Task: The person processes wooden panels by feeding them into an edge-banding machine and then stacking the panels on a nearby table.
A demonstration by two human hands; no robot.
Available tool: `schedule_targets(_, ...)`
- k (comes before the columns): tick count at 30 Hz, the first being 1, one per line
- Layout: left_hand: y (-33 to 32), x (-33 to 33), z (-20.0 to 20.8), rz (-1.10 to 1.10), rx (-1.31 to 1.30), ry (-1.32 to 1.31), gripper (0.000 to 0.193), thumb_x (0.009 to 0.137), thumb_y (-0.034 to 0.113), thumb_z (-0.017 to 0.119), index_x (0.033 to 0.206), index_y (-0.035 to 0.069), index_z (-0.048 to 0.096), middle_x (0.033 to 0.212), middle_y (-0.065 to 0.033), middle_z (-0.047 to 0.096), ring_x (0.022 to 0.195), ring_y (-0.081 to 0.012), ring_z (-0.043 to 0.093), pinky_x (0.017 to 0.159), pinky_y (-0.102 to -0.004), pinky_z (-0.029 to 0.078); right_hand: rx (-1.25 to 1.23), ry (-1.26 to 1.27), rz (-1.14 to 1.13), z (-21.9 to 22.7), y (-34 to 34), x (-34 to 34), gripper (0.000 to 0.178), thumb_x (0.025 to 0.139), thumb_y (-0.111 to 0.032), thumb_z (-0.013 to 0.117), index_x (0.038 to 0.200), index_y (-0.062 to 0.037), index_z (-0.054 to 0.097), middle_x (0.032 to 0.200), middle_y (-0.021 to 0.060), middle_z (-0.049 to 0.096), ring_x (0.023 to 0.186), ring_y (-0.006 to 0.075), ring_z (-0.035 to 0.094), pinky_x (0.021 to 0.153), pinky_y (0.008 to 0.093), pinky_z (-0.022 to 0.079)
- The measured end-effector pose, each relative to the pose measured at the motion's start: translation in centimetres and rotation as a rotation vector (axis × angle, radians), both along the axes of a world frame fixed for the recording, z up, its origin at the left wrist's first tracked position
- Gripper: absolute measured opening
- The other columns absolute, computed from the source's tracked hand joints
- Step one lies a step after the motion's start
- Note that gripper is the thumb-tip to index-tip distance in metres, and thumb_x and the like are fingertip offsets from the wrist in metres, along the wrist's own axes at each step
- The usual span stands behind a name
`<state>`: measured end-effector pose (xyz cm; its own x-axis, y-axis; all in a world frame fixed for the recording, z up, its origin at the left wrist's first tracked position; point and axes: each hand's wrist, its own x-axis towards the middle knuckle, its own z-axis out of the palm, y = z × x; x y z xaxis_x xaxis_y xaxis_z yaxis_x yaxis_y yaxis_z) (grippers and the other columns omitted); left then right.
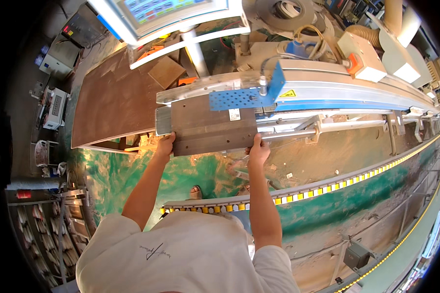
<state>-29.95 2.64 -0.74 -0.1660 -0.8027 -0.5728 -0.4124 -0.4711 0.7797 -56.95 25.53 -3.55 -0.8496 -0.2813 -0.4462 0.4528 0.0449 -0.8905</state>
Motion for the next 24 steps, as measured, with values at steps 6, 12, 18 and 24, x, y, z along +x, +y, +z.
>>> schedule_targets(6, 4.0, -6.9, -1.3, 0.008, 0.030, 0.097, 0.039, 0.100, 0.037, 0.060, 0.112, 0.001, 0.070, 0.070, 0.0023, 0.053, 0.055, -0.0096, 0.045, 0.045, -0.0303, 0.033, 0.005, -0.008, -0.030, 0.9, 3.8, -7.1, 0.045, 0.097, -0.042, 0.064, 0.086, 0.0023, 0.062, 0.061, 0.0054, 0.056, 0.045, 0.0135, 0.053, 0.041, 0.0299, 0.042)
schedule_targets(12, 6.4, -12.7, -0.7, -0.007, 0.049, 0.135, 0.036, 0.098, 0.033, 0.062, 0.112, 0.000, 0.069, 0.078, -0.0024, 0.061, 0.062, -0.0120, 0.053, 0.047, -0.0324, 0.041, 0.153, 0.025, -0.055, -0.7, 6.0, -13.2, 0.043, 0.097, -0.040, 0.063, 0.097, 0.0022, 0.062, 0.068, 0.0060, 0.060, 0.050, 0.0148, 0.057, 0.046, 0.0293, 0.047)
schedule_targets(18, 6.9, -18.2, -3.4, -0.234, -0.141, -0.039, 0.044, 0.099, 0.038, 0.053, 0.113, -0.001, 0.068, 0.092, -0.0153, 0.069, 0.077, -0.0289, 0.065, 0.067, -0.0460, 0.050, -0.092, -0.056, -0.216, 3.7, 12.3, -12.1, 0.040, 0.100, -0.037, 0.057, 0.119, -0.0015, 0.055, 0.102, 0.0103, 0.068, 0.070, 0.0191, 0.066, 0.058, 0.0301, 0.055)
schedule_targets(24, 6.7, -24.9, -10.1, -1.111, -0.966, -0.489, 0.041, 0.087, 0.038, 0.066, 0.107, 0.002, 0.065, 0.098, -0.0186, 0.069, 0.085, -0.0344, 0.065, 0.075, -0.0486, 0.052, 0.028, 0.014, -0.508, 4.9, 34.0, 9.7, 0.038, 0.100, -0.034, 0.059, 0.117, -0.0005, 0.061, 0.100, 0.0146, 0.071, 0.076, 0.0196, 0.068, 0.066, 0.0331, 0.055)
